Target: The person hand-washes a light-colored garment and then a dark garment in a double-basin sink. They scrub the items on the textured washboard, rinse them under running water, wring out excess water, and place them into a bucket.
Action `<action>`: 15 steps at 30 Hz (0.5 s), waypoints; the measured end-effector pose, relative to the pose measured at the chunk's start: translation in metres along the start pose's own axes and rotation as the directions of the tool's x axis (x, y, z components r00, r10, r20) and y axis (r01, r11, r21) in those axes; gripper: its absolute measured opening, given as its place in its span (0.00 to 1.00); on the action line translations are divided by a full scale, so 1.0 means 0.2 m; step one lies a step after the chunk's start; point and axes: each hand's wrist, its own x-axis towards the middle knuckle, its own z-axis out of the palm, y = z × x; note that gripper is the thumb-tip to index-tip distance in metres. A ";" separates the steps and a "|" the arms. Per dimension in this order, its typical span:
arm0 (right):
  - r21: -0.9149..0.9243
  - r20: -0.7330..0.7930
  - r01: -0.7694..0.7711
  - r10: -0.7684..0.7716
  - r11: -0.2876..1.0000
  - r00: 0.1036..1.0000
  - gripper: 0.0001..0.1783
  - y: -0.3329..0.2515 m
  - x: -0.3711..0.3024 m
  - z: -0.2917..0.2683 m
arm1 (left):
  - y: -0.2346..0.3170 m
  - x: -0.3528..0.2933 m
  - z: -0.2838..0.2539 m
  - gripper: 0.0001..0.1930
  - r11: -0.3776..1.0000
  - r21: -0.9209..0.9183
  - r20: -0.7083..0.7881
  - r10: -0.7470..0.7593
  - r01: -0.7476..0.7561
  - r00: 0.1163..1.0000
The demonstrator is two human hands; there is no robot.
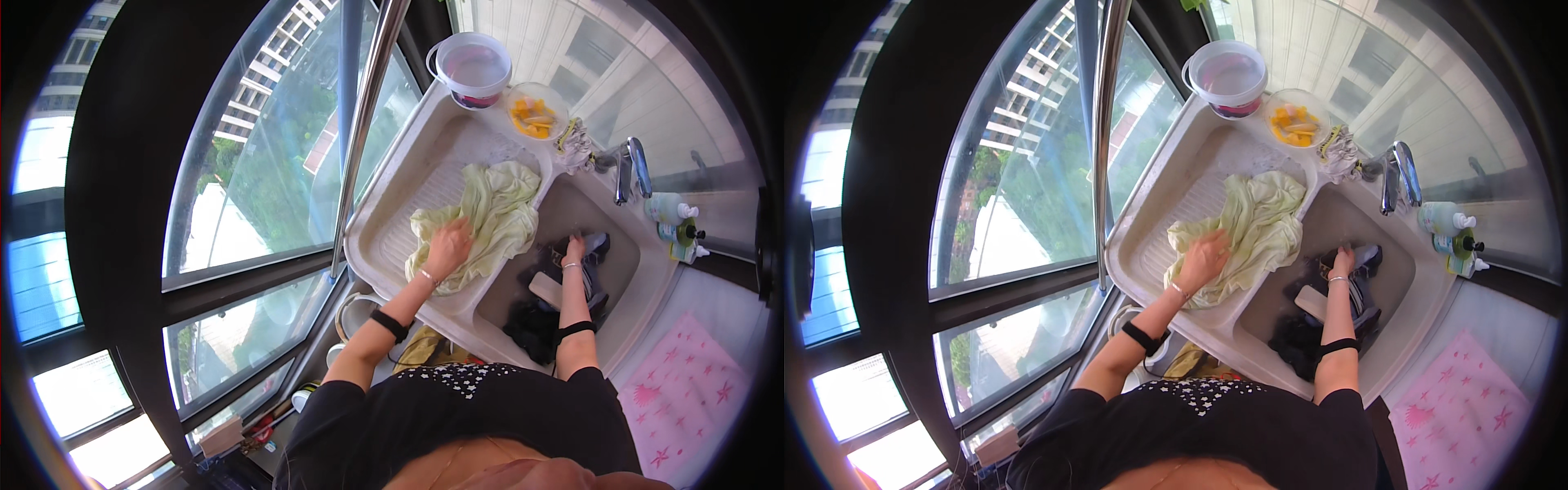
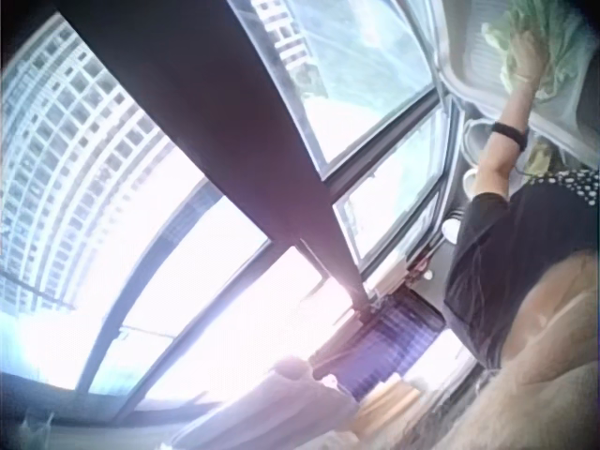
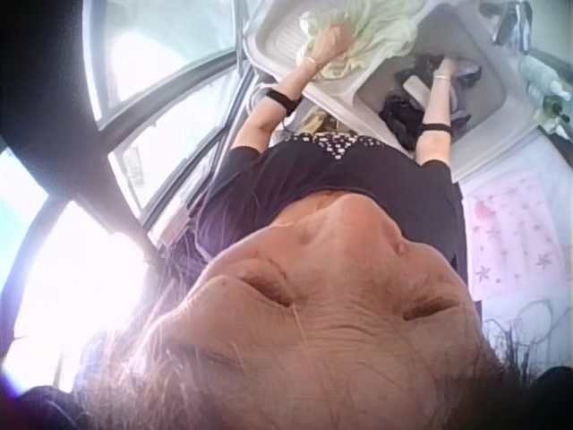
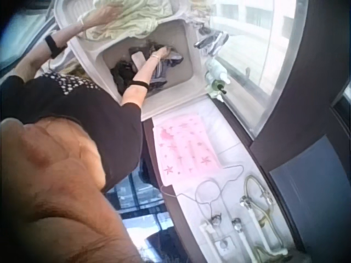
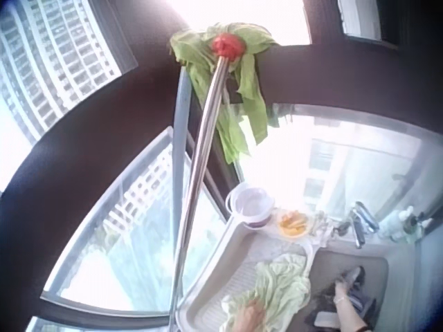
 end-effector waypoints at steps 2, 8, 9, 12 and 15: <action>0.269 0.222 -0.312 0.256 0.911 0.941 0.09 -0.11 -0.15 0.03 | 0.01 0.09 -0.02 0.30 0.937 0.314 -0.168 0.217 -0.157 0.961; -0.370 0.903 -0.153 0.393 0.916 0.172 0.18 -0.50 -0.73 0.66 | -0.08 0.26 0.00 0.47 0.912 0.407 0.142 -0.020 -0.040 0.990; -0.430 0.899 0.355 0.360 0.830 0.248 0.17 -0.50 -0.76 0.80 | -0.10 0.26 0.00 0.48 0.922 0.382 0.092 0.020 -0.054 0.996; -0.264 0.948 0.961 -0.161 0.085 0.275 0.24 -0.39 -0.70 1.09 | -0.13 0.19 -0.04 0.51 0.916 0.399 0.086 -0.086 0.045 0.993; -0.514 0.817 0.797 -0.465 -0.317 0.341 0.27 -0.27 -0.62 1.20 | -0.13 0.08 -0.09 0.52 0.855 0.468 0.048 -0.276 0.222 0.960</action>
